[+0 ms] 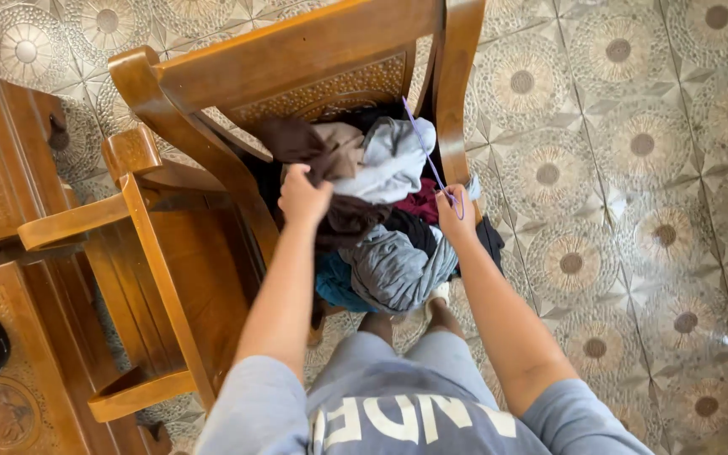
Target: Hanging various items of clothing onto a drying rack using plastic hangers.
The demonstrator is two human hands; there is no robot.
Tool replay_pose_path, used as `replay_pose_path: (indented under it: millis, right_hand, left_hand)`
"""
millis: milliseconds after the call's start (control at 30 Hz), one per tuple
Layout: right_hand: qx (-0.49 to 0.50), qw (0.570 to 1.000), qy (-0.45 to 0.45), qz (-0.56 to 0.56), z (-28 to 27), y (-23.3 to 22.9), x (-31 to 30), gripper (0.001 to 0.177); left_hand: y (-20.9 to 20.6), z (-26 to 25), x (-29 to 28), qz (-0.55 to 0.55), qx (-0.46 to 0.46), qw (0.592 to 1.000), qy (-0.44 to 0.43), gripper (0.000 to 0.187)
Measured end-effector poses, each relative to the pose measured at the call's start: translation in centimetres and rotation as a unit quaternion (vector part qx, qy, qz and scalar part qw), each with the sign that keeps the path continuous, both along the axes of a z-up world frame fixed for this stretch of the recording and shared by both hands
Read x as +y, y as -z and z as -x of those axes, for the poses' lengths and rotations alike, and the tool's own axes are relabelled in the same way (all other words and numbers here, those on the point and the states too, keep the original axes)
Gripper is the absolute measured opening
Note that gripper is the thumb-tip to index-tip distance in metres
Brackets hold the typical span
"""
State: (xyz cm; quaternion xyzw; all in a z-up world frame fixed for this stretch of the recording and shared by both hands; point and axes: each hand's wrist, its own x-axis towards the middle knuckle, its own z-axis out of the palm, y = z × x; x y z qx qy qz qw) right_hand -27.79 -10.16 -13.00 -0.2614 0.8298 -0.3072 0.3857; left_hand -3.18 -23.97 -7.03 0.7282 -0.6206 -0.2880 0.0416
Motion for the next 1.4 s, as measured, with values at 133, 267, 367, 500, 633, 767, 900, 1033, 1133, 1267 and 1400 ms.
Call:
replay_pose_path:
  millis: [133,267,367,500,633,767,900,1033,1133,1267,1400]
  right_hand:
    - [-0.001,0.999,-0.019,0.026,0.7,1.6,-2.1,0.021]
    - [0.001,1.000,-0.026,0.011,1.2,3.2,-2.3,0.019]
    - [0.006,0.999,-0.039,-0.016,1.9,4.1,-1.9,0.020]
    - [-0.008,0.999,-0.047,-0.024,2.2,4.5,-1.0,0.019]
    - [-0.019,0.998,-0.051,-0.029,1.7,5.0,-0.6,0.019]
    - [-0.010,0.998,-0.056,-0.035,2.1,5.1,-0.2,0.016]
    - [-0.020,0.999,-0.040,-0.012,3.4,3.4,0.1,0.014]
    - [-0.029,0.999,-0.027,0.020,4.5,4.2,1.5,0.016]
    - [-0.011,0.999,-0.044,0.011,4.6,3.1,0.5,0.014]
    - [-0.017,0.996,-0.070,0.051,3.9,-1.6,-1.5,0.022]
    - [-0.058,0.975,-0.120,0.176,2.0,-9.2,-3.8,0.046]
  left_hand:
    - [2.1,7.0,0.9,0.203,-0.057,0.970,0.120,0.069]
    - [9.8,8.3,1.7,-0.041,-0.072,0.952,0.293,0.081]
    - [16.4,5.6,4.9,-0.152,-0.121,0.923,0.333,0.062]
    - [27.2,2.3,7.0,-0.307,-0.264,0.840,0.361,0.062]
    - [16.3,7.6,-0.7,0.109,-0.121,0.913,0.374,0.033]
    - [15.9,11.2,-5.5,0.013,-0.029,0.960,0.278,0.064]
    - [23.2,10.2,-5.4,-0.172,-0.157,0.935,0.266,0.074]
    - [16.8,8.3,-1.2,-0.059,-0.111,0.969,0.215,0.033]
    - [8.1,7.0,-0.6,0.206,-0.011,0.969,0.140,0.032]
    - [-3.7,6.6,-0.2,0.358,0.234,0.904,0.007,0.033]
    - [-16.1,8.9,1.0,0.381,0.389,0.838,0.024,0.028]
